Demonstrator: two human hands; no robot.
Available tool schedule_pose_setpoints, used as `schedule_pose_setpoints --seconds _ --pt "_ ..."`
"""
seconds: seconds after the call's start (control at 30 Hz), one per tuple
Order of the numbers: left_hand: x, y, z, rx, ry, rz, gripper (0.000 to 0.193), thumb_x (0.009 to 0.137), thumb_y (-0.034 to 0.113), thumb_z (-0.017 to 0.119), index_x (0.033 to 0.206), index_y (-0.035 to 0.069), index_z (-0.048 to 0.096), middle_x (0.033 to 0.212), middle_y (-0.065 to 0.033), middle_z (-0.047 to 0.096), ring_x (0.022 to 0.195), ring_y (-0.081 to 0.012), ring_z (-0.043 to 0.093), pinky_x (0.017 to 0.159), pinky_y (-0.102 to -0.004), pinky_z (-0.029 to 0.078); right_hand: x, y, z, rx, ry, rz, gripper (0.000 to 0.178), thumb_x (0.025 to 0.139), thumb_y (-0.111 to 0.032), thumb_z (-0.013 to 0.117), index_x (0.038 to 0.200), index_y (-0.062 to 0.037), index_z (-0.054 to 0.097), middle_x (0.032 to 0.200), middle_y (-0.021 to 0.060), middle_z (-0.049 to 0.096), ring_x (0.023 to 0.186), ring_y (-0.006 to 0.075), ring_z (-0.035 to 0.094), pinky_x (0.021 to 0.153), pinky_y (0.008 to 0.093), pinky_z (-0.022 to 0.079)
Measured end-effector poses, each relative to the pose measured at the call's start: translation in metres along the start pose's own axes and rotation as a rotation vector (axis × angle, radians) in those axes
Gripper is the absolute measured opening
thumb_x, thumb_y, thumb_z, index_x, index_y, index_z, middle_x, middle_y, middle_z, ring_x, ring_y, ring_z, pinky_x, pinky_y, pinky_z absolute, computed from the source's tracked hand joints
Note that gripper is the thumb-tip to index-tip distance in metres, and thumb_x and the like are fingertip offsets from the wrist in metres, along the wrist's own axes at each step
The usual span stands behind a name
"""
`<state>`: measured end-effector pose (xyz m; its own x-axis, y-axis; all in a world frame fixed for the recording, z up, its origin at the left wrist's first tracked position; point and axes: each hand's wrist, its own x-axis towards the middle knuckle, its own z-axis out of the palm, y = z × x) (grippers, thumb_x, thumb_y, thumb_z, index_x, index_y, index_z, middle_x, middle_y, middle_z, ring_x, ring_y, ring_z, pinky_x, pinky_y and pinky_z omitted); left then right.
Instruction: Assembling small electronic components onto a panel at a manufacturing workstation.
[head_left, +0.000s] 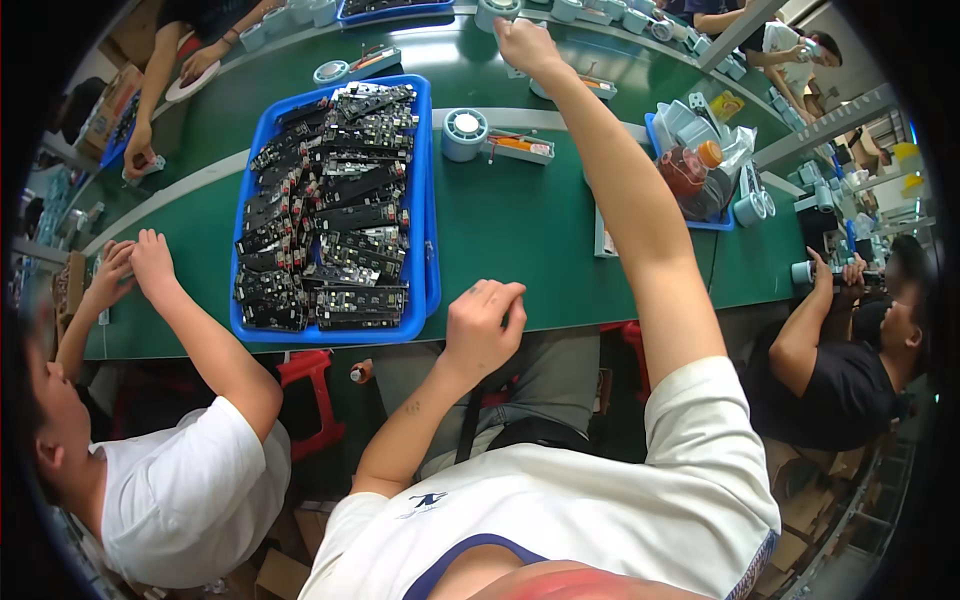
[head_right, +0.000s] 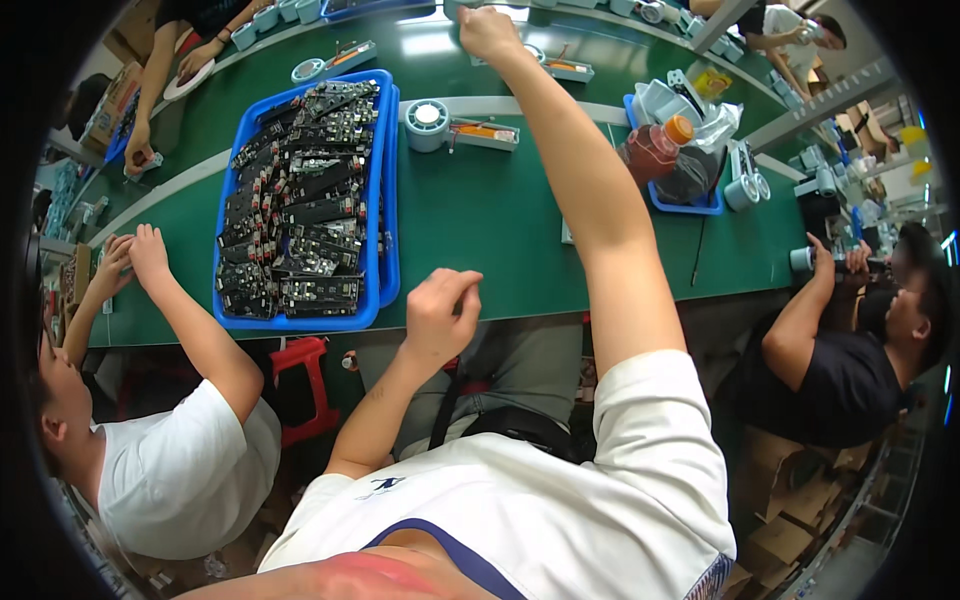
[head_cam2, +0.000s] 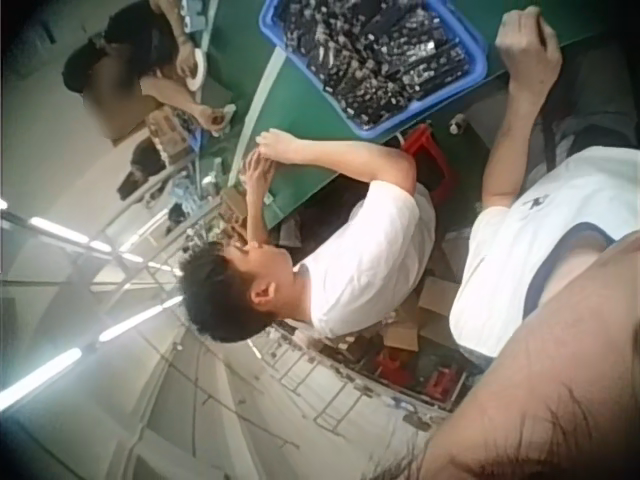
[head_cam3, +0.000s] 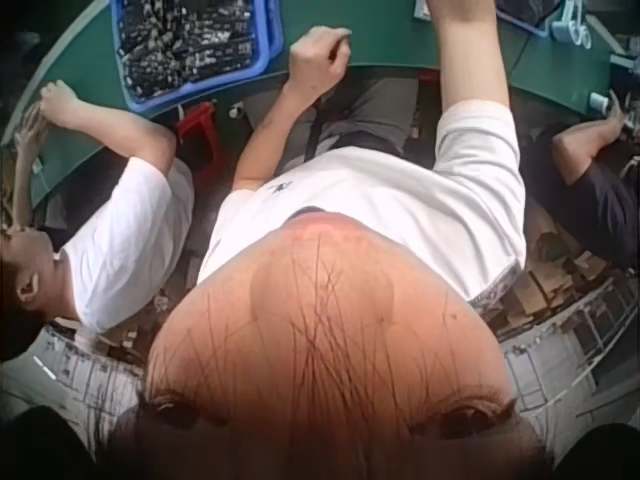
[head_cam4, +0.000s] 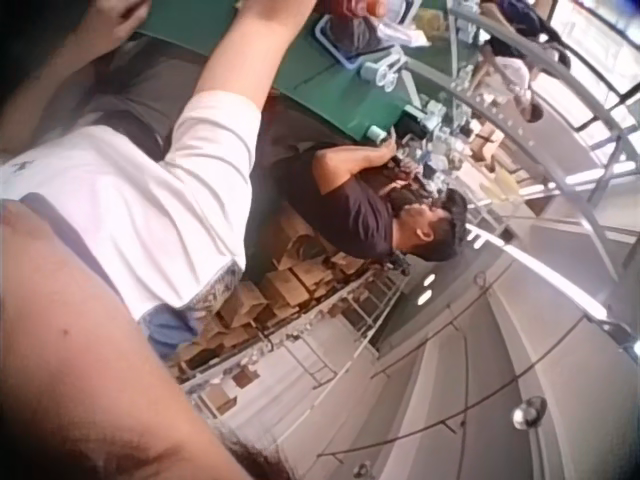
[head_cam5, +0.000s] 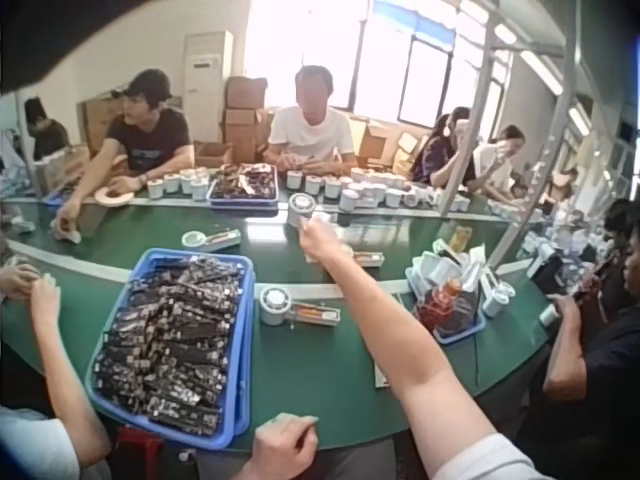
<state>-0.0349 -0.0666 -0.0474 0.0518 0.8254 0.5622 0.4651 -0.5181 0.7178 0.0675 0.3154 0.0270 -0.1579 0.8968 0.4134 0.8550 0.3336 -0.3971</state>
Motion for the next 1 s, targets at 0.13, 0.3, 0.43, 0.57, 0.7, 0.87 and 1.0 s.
schedule_pose_setpoints --seconds 0.13,0.3,0.43,0.57,0.7,0.87,1.0 --pt "-0.002 -0.001 -0.003 0.012 -0.006 -0.024 0.011 0.082 -0.002 0.067 0.093 -0.001 0.066 0.08 -0.0139 0.066 0.072 -0.0317 0.066 0.064 -0.0399 0.053 0.032 0.017 0.05 -0.086 -0.181 -0.036 0.048 0.106 -0.038 0.039 0.112 -0.0007 0.069 0.117 0.0271 0.067 0.11 0.0478 0.063 0.097 0.0527 0.05" --pt "0.006 0.001 -0.001 -0.081 -0.002 -0.067 0.009 0.083 -0.004 0.064 0.091 -0.001 0.067 0.076 -0.0141 0.065 0.067 -0.0293 0.064 0.061 -0.0372 0.051 0.056 0.055 0.062 -0.222 -0.378 -0.061 0.042 0.102 -0.035 0.048 0.118 -0.0032 0.069 0.126 0.0218 0.067 0.116 0.0442 0.062 0.099 0.0504 0.05" --pt "0.004 -0.003 -0.008 -0.044 -0.038 -0.099 0.009 0.083 -0.004 0.065 0.091 -0.001 0.067 0.075 -0.0139 0.065 0.066 -0.0289 0.064 0.061 -0.037 0.051 0.057 0.03 0.017 -0.365 -0.342 0.111 0.04 0.094 -0.034 0.054 0.115 -0.0041 0.07 0.124 0.0211 0.068 0.112 0.0414 0.066 0.091 0.0504 0.054" --pt "0.004 -0.004 -0.003 -0.042 -0.028 -0.034 0.008 0.084 -0.003 0.064 0.091 -0.001 0.068 0.077 -0.0137 0.066 0.065 -0.0285 0.064 0.06 -0.0367 0.051 0.053 0.072 -0.04 -0.729 -0.959 0.081 0.049 0.078 -0.03 0.069 0.122 -0.0096 0.068 0.125 0.0151 0.069 0.111 0.0346 0.068 0.088 0.0456 0.057" --pt "0.003 -0.004 0.0 0.011 -0.029 -0.006 0.007 0.086 -0.001 0.063 0.091 -0.001 0.068 0.078 -0.013 0.066 0.065 -0.0277 0.064 0.06 -0.0366 0.051 0.016 0.081 -0.054 -0.71 -0.89 -0.069 0.063 0.068 -0.032 0.076 0.126 -0.0125 0.066 0.124 0.0143 0.069 0.11 0.0318 0.068 0.087 0.0449 0.057" --pt "-0.002 -0.004 0.0 -0.078 0.003 -0.096 0.005 0.089 0.0 0.063 0.089 -0.001 0.068 0.073 -0.0114 0.064 0.063 -0.0261 0.064 0.06 -0.036 0.051 -0.005 0.007 -0.1 -0.489 -0.499 -0.017 0.056 0.066 -0.037 0.082 0.109 -0.002 0.074 0.116 0.0155 0.073 0.098 0.0285 0.073 0.08 0.0419 0.061" --pt "-0.006 -0.011 -0.005 -0.079 -0.088 -0.196 0.016 0.088 0.003 0.068 0.104 -0.001 0.067 0.094 -0.014 0.067 0.081 -0.0257 0.067 0.069 -0.0352 0.053 -0.051 -0.096 -0.15 -0.22 -0.672 -0.013 0.061 0.071 -0.052 0.074 0.088 0.0065 0.073 0.08 0.0147 0.073 0.065 0.0246 0.074 0.057 0.0327 0.061"
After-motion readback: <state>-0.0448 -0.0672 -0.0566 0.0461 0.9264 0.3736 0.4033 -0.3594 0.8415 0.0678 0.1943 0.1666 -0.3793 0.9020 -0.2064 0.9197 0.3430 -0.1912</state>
